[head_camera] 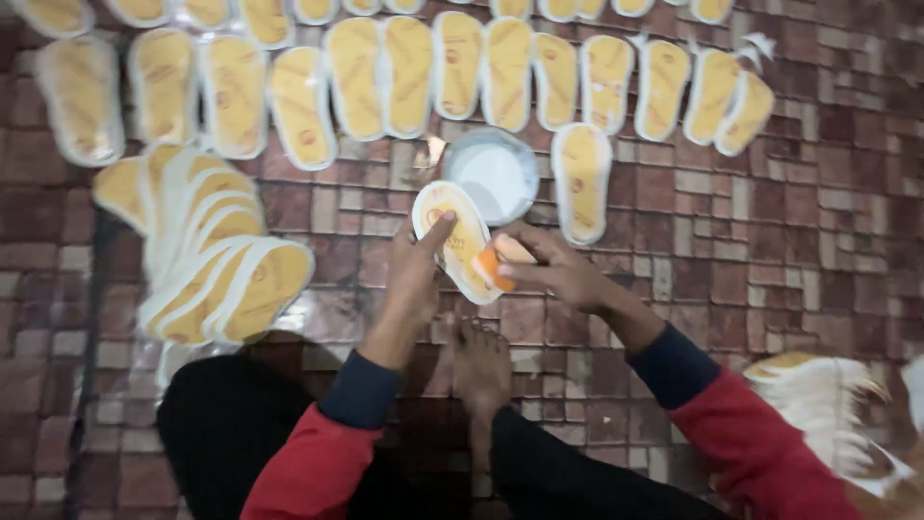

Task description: The person sits on a tiled floor and applies a white substance from a metal bowl onto yellow shoe insoles using an orange sponge. They dip the sponge into the bowl, spread the substance over the insole surface, and place the treated insole aside among others.

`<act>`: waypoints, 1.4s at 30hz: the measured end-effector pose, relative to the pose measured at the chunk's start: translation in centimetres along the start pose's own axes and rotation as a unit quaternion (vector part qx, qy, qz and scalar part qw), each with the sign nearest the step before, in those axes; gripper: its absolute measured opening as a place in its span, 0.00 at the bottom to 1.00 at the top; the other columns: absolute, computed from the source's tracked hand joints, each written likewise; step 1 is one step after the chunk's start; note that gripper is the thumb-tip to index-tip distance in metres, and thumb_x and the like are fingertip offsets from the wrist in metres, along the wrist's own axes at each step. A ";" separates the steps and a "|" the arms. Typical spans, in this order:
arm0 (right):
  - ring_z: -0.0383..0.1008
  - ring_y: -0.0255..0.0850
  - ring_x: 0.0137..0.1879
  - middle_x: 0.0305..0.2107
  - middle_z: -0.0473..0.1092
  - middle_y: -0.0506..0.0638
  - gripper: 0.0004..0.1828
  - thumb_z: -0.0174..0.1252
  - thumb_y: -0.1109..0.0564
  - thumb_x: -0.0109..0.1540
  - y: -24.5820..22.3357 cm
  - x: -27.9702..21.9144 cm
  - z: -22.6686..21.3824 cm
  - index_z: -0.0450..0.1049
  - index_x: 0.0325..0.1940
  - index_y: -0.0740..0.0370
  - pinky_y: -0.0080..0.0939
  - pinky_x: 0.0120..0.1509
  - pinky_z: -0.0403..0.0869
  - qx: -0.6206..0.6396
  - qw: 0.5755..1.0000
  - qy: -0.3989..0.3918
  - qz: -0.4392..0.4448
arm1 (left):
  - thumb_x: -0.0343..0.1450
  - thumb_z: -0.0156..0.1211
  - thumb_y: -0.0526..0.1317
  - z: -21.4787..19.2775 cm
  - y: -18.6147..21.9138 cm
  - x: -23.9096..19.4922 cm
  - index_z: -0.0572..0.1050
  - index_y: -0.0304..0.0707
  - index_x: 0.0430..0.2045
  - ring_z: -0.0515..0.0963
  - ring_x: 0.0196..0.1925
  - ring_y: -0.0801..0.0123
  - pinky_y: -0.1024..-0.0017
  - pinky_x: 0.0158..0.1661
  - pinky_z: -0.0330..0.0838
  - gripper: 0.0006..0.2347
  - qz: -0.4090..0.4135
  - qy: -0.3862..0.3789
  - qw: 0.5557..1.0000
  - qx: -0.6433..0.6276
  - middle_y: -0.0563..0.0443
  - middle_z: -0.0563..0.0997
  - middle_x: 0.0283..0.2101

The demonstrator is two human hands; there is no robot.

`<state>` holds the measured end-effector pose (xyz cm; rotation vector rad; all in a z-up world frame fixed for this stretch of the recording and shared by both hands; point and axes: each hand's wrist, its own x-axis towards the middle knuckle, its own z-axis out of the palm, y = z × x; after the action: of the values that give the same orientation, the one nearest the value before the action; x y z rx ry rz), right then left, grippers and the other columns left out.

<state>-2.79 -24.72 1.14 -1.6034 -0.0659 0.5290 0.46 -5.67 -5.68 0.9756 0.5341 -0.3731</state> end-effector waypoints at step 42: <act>0.74 0.42 0.50 0.48 0.71 0.54 0.21 0.63 0.51 0.67 5.8 11.8 -0.2 0.67 0.61 0.59 0.49 0.51 0.80 0.027 0.991 0.128 -0.027 | 0.76 0.47 0.50 0.5 3.8 3.0 0.81 0.41 0.32 0.84 0.38 0.40 0.52 0.42 0.75 0.17 0.178 0.010 0.898 0.402 0.39 0.82 0.28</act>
<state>6.25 -21.43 -7.90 -1.5990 0.0971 0.2777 5.03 -4.32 -4.69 1.8481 0.1907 -0.2473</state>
